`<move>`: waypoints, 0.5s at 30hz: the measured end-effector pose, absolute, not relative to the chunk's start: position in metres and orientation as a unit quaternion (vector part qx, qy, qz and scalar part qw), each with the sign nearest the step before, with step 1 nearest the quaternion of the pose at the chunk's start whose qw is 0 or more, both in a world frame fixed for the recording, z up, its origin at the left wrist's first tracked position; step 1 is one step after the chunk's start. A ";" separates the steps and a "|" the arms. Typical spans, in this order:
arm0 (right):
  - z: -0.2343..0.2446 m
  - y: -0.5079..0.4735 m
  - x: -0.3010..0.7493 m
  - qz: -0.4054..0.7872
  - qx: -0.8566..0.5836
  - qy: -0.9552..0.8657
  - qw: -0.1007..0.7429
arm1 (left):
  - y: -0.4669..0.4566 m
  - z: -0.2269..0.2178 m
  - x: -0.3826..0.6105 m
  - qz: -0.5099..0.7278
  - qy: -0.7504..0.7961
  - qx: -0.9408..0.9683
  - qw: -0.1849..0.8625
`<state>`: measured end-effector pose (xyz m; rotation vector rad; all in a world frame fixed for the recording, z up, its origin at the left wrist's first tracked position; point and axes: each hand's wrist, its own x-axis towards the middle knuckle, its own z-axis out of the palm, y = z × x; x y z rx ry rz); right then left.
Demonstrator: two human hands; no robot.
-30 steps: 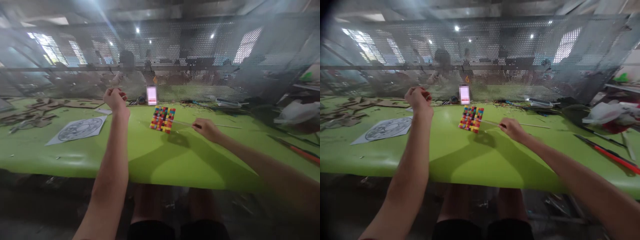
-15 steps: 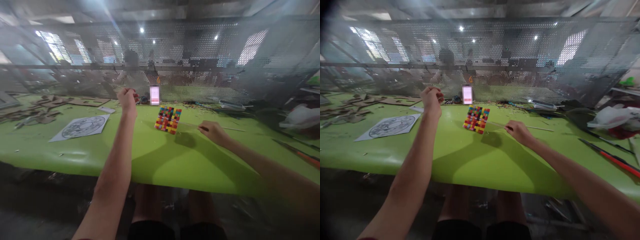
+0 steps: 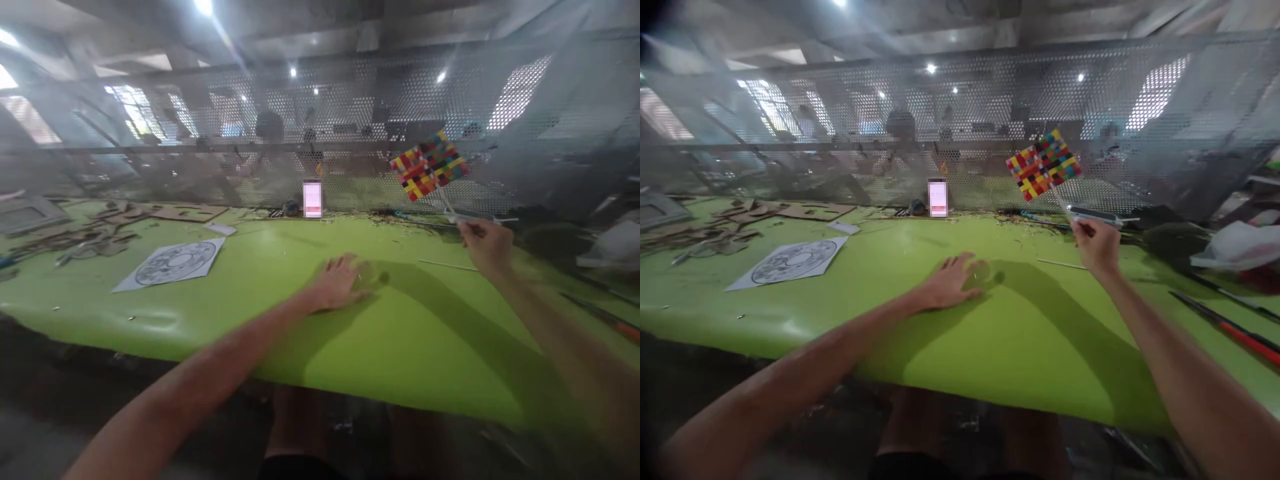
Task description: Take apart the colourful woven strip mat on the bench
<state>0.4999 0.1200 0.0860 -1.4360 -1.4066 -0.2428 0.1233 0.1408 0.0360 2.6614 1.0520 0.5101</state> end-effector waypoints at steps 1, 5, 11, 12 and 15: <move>0.088 0.119 0.501 -0.096 -0.600 -0.583 0.539 | 0.139 0.029 0.128 0.145 0.325 0.928 0.110; 0.088 0.115 0.500 -0.073 -0.601 -0.559 0.566 | 0.183 0.026 0.149 0.103 0.305 0.943 0.081; 0.079 0.109 0.499 -0.046 -0.620 -0.555 0.553 | 0.269 0.044 0.230 0.150 0.381 0.912 -0.016; 0.078 0.108 0.500 -0.046 -0.622 -0.553 0.552 | 0.275 0.048 0.243 0.158 0.405 0.900 -0.020; 0.079 0.106 0.502 -0.052 -0.626 -0.553 0.547 | 0.283 0.059 0.266 0.171 0.435 0.884 -0.013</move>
